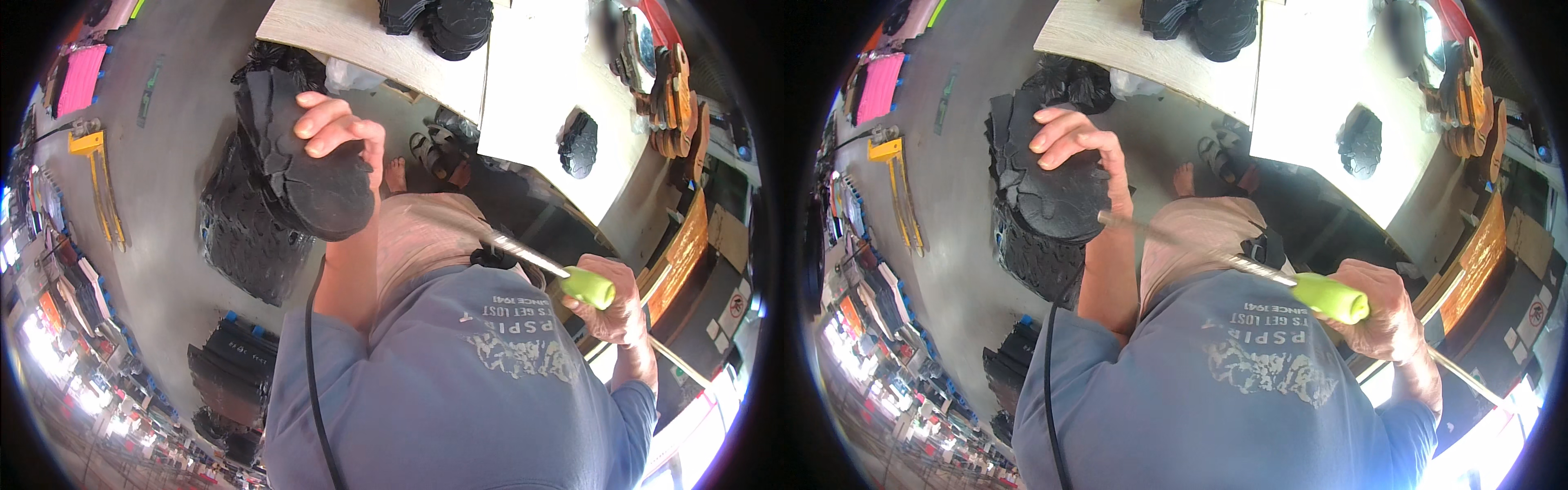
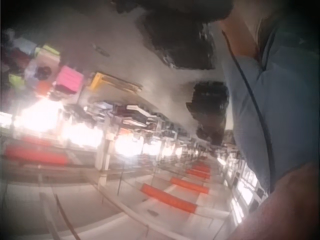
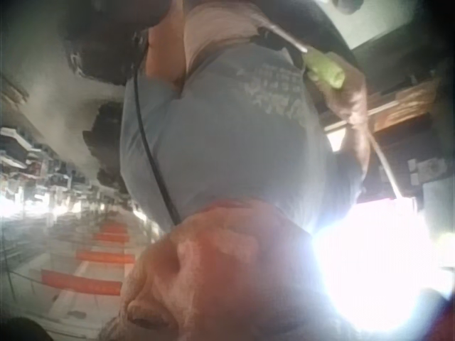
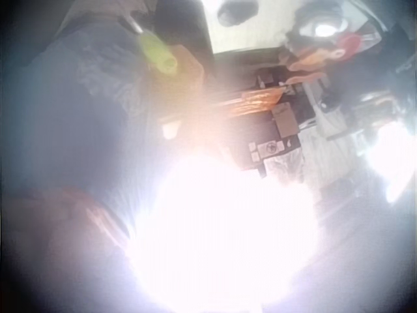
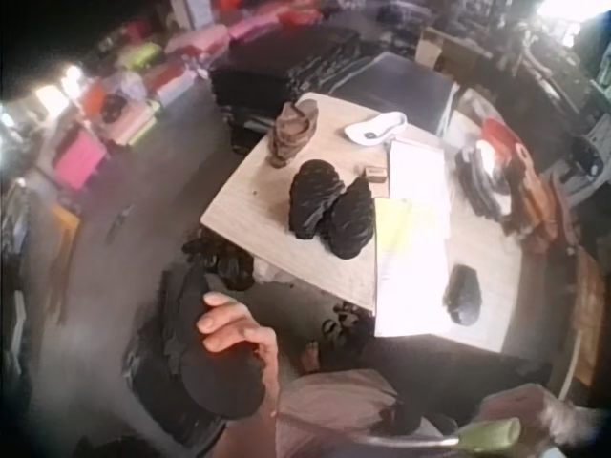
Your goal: The person trims the edges of black rubber shoe soles using a green utility knife, then places the trimmed soles into a black plastic bag. The person handles the soles one at a time, rotating them to trim different edges before stacking them in the bag.
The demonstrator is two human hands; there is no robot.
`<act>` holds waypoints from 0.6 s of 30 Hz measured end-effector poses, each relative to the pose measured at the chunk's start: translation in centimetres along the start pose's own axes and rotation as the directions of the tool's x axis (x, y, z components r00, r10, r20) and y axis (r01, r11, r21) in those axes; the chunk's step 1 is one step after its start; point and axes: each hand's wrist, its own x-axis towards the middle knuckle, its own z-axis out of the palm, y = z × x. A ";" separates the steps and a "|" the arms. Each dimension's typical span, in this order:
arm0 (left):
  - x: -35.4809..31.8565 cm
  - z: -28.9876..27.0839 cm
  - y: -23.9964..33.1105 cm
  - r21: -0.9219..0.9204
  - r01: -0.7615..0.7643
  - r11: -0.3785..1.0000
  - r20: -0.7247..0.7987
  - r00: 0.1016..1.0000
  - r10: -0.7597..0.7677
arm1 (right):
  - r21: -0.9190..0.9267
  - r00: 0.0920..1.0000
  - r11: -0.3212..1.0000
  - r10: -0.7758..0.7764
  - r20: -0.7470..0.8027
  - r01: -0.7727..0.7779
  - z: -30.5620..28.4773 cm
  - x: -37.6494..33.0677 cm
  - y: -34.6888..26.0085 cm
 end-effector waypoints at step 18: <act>-2.0 -1.4 4.2 0.104 0.042 0.994 -0.054 0.998 -0.036 | 0.030 0.997 0.997 0.076 -0.028 -0.075 0.2 1.6 0.8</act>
